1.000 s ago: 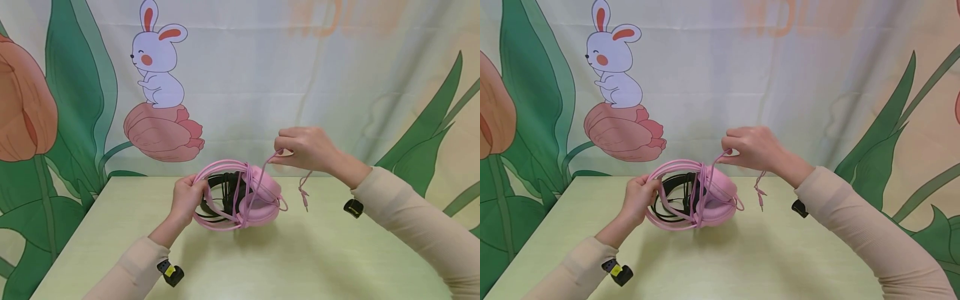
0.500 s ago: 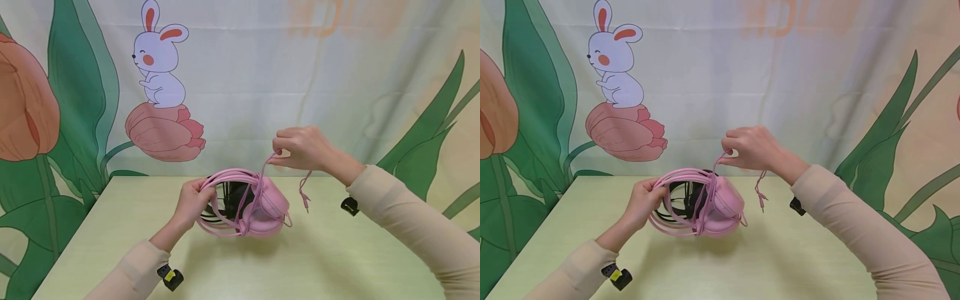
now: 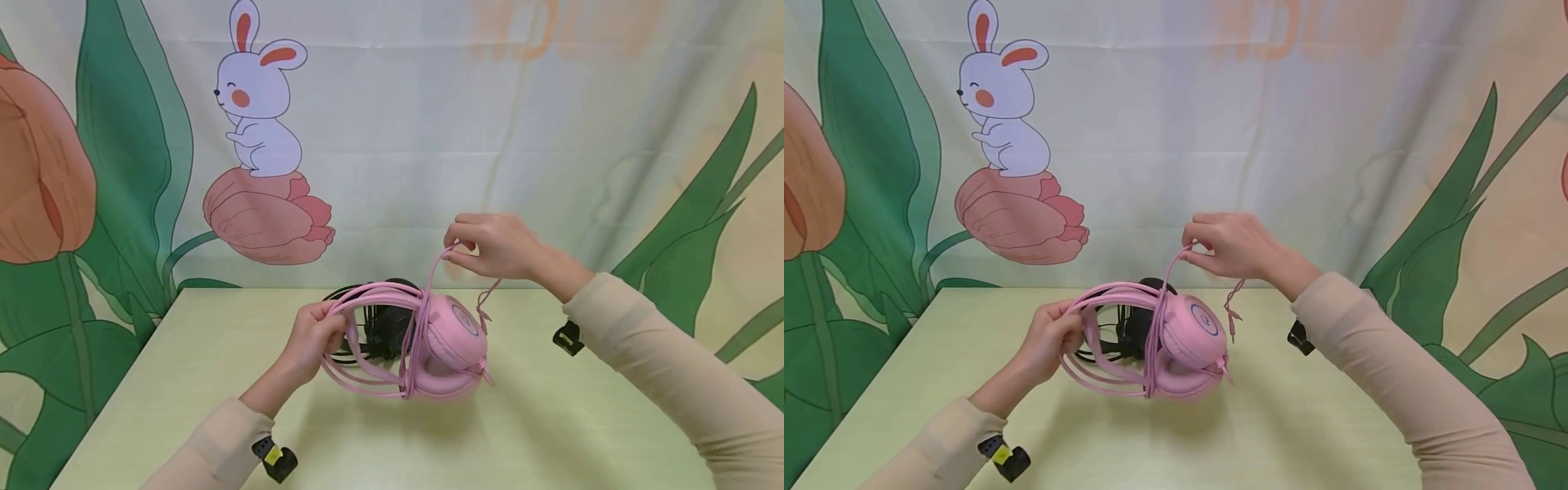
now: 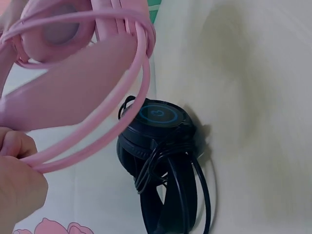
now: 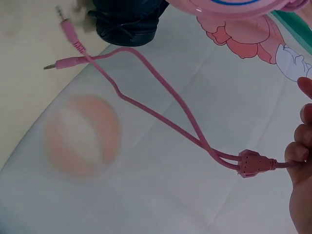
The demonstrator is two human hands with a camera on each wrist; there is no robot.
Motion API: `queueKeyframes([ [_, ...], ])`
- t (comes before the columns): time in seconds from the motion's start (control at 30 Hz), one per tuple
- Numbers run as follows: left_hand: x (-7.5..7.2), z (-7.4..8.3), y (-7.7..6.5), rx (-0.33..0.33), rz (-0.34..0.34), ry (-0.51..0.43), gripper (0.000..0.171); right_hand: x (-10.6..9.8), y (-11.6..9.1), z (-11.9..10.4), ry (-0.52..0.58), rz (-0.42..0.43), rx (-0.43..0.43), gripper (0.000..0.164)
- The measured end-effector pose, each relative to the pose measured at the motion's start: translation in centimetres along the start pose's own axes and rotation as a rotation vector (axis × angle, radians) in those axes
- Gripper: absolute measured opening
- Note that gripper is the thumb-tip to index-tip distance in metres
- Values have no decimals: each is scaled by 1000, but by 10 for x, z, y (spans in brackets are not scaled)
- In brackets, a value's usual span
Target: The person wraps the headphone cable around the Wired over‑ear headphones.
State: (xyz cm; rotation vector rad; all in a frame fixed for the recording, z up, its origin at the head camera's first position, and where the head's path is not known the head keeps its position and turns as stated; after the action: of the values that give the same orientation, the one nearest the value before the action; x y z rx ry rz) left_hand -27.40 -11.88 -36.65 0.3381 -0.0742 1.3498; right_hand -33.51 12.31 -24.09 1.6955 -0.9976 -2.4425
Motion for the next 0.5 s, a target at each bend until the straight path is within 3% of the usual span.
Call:
queueKeyframes([
  [0.23,0,-5,-3,2,-71,-143,21,15,-4,7,164,-123,92,9],
  [0.5,2,-8,-6,8,-140,-227,25,40,-14,15,353,-230,255,16],
])
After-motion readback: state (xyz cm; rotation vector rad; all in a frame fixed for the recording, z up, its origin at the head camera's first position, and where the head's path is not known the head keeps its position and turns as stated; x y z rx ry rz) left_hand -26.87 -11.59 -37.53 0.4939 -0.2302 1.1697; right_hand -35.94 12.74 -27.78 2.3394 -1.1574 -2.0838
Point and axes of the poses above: each hand's wrist, its own y-axis towards the middle knuckle, its own x-axis out of the palm, z = x × y, the point moved 5 cm from there along y, towards the middle knuckle, and after that the axes turned 7 degrees about -y, right-handed, at the moved point
